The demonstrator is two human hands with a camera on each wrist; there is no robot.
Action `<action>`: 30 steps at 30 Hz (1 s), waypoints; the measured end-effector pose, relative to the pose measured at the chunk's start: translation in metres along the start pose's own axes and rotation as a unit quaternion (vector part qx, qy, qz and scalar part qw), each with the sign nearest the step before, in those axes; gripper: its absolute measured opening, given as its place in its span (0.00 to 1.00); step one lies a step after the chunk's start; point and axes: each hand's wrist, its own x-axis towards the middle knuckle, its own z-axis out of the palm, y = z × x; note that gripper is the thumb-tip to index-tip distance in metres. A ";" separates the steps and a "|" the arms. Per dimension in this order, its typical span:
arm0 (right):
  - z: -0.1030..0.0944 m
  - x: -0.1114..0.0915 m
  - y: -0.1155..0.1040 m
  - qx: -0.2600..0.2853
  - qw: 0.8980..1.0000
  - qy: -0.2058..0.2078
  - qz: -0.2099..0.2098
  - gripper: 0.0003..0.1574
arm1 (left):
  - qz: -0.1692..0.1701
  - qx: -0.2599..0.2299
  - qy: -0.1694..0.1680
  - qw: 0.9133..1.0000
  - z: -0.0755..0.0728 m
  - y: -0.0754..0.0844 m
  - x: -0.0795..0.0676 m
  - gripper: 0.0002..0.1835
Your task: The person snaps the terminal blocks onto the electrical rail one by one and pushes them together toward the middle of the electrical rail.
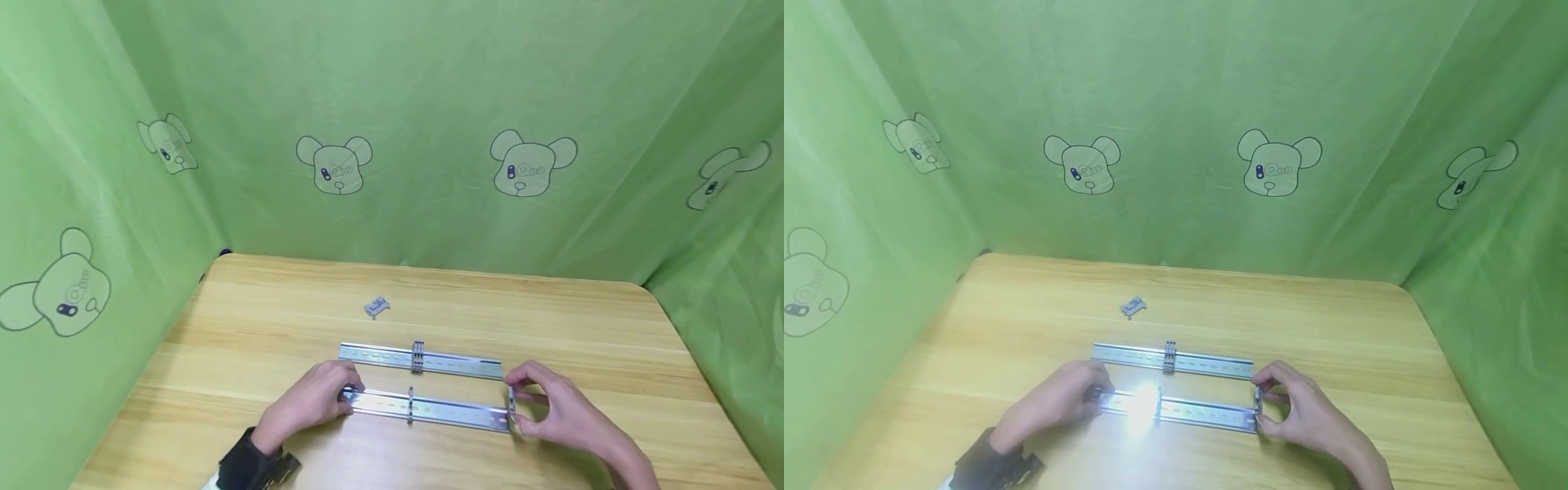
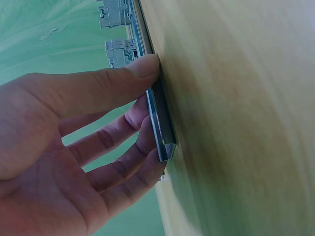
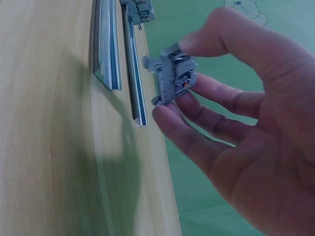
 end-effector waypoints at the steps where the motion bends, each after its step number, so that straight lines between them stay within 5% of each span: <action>1: -0.001 -0.001 0.001 -0.005 1.000 -0.008 0.005 0.33 | 0.000 0.000 0.001 1.000 0.000 0.000 0.000 0.16; 12: -0.006 -0.009 0.008 0.056 0.992 -0.103 0.049 0.32 | -0.003 0.005 -0.002 1.000 -0.001 0.000 0.000 0.17; 30: 0.003 -0.006 0.010 0.134 0.984 -0.108 0.055 0.32 | -0.007 -0.002 -0.005 1.000 0.000 -0.001 0.000 0.17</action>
